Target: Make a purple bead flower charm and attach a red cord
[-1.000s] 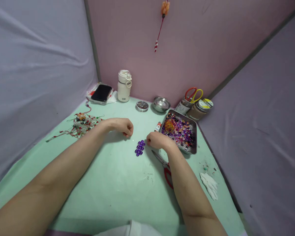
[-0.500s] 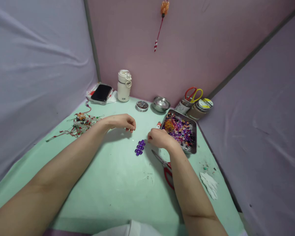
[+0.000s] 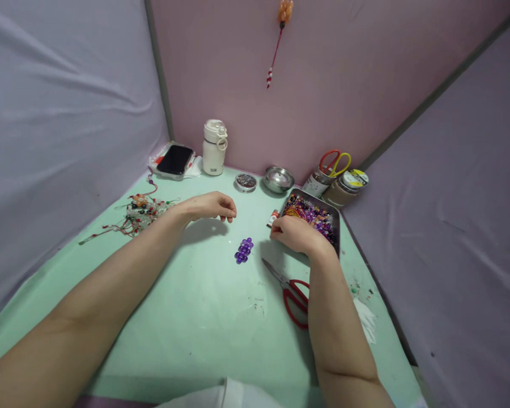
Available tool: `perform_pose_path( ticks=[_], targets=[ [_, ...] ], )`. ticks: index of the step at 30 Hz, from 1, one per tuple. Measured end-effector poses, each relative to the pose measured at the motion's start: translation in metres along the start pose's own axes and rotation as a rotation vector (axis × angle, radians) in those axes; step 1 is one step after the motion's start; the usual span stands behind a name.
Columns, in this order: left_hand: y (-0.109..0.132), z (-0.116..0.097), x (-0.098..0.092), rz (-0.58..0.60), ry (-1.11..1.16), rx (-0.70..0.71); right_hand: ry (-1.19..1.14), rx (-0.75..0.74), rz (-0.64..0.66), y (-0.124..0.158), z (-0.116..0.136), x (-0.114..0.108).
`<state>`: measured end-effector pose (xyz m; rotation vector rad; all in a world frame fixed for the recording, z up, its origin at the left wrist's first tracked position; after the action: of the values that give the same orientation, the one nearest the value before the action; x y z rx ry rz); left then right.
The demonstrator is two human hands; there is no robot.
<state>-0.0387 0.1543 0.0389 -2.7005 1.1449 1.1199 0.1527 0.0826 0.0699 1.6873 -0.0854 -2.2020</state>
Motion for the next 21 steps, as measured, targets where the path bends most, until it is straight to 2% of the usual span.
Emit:
perform_pose_path(
  ticks=[6, 15, 18, 21],
  targets=[
    [0.001, -0.004, 0.0, -0.044, 0.024, -0.014, -0.041, 0.009, -0.067, 0.003, -0.013, -0.007],
    [-0.001, -0.006, 0.001, -0.142, 0.152, -0.005, -0.052, 0.069, -0.176, 0.011, -0.019, -0.022],
    [-0.005, -0.007, 0.005, -0.182, 0.218, -0.002, -0.079, 0.049, -0.247, 0.009, -0.016, -0.026],
    [-0.01, -0.011, 0.014, -0.251, 0.296, 0.001, -0.158, -0.034, -0.304, 0.005, -0.006, -0.025]
  ],
)
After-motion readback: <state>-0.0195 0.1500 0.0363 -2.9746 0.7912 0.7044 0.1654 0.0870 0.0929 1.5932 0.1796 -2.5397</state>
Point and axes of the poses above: each hand's wrist, its own y-axis away from the middle knuckle, its own x-axis out of the palm, z = x × y, the point moved 6 cm from there along -y, towards the middle knuckle, and after that the axes turned 9 degrees about -y, right-handed, at the moved point
